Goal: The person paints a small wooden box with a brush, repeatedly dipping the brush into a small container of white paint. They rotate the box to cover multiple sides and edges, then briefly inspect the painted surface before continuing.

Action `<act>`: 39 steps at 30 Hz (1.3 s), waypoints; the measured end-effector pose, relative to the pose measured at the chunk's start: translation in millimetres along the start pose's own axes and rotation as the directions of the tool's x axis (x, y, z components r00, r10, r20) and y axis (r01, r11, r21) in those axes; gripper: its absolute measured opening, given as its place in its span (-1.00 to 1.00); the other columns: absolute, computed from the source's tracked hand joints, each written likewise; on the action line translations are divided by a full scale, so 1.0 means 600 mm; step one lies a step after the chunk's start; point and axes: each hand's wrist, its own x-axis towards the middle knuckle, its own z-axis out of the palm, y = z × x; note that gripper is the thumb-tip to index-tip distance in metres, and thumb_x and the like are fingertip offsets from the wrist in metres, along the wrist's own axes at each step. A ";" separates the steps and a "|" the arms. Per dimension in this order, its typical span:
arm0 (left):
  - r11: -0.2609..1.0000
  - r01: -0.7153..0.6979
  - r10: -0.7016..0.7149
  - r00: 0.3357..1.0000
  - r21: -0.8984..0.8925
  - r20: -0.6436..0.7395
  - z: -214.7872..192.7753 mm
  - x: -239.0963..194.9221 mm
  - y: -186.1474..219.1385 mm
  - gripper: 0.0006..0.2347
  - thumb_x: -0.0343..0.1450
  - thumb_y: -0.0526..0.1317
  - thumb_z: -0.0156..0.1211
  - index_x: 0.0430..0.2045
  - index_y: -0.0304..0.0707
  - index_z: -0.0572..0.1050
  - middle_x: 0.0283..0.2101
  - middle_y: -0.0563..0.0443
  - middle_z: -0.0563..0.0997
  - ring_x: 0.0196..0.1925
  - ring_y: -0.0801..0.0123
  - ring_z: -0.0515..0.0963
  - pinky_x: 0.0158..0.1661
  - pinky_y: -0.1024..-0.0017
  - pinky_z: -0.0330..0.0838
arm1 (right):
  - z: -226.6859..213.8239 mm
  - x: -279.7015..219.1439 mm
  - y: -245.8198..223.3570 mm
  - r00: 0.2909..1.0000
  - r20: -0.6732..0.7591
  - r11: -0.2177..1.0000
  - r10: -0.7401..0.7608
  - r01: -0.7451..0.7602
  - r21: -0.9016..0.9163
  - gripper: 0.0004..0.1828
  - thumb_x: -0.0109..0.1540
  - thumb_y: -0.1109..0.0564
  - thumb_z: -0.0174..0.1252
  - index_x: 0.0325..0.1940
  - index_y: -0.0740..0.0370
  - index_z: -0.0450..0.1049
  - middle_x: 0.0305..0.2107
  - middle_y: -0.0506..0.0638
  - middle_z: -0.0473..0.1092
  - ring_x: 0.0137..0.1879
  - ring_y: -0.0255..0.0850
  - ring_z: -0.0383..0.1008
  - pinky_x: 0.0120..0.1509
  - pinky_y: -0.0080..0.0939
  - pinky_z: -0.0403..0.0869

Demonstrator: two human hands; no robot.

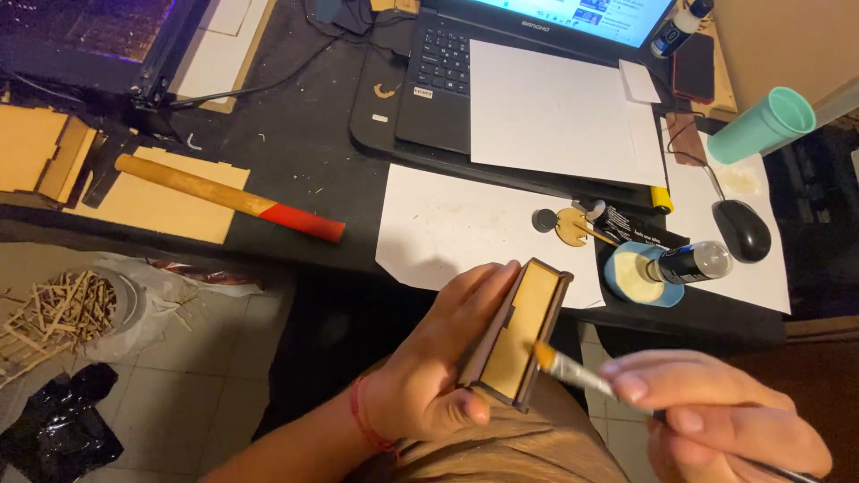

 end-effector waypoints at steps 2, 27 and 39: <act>1.000 0.028 -0.028 1.000 0.004 0.013 0.001 -0.006 -0.008 -0.18 0.52 0.39 -0.35 0.37 -0.49 -0.04 0.38 -0.29 0.08 0.51 0.05 0.12 0.52 0.09 0.03 | -0.001 0.006 -0.009 0.999 0.045 0.997 0.028 -0.031 0.064 -0.89 0.26 0.06 0.04 -0.21 0.11 0.33 -0.28 0.06 0.57 -0.15 -0.10 0.81 -0.06 -0.26 0.96; 0.976 -0.071 0.083 0.995 0.205 -0.049 0.007 -0.010 -0.019 -0.18 0.50 0.38 -0.43 0.30 -0.59 0.00 0.29 -0.31 0.12 0.40 0.06 0.22 0.44 0.12 0.22 | -0.026 -0.024 -0.006 0.991 0.118 0.970 0.065 -0.090 0.227 -0.77 0.22 0.18 0.10 -0.07 0.01 0.29 -0.24 0.00 0.59 -0.12 -0.10 0.79 0.04 -0.08 0.92; 0.938 -0.124 0.145 0.988 0.323 -0.042 0.002 -0.032 -0.041 -0.12 0.38 0.39 -0.12 0.41 -0.38 -0.04 0.42 -0.13 0.03 0.49 0.13 0.14 0.52 0.09 0.17 | 0.040 -0.029 0.127 0.917 -0.389 0.970 0.089 0.009 0.242 -0.89 0.34 0.21 0.08 -0.10 0.15 0.27 -0.19 0.35 0.42 -0.03 0.15 0.60 0.09 0.01 0.72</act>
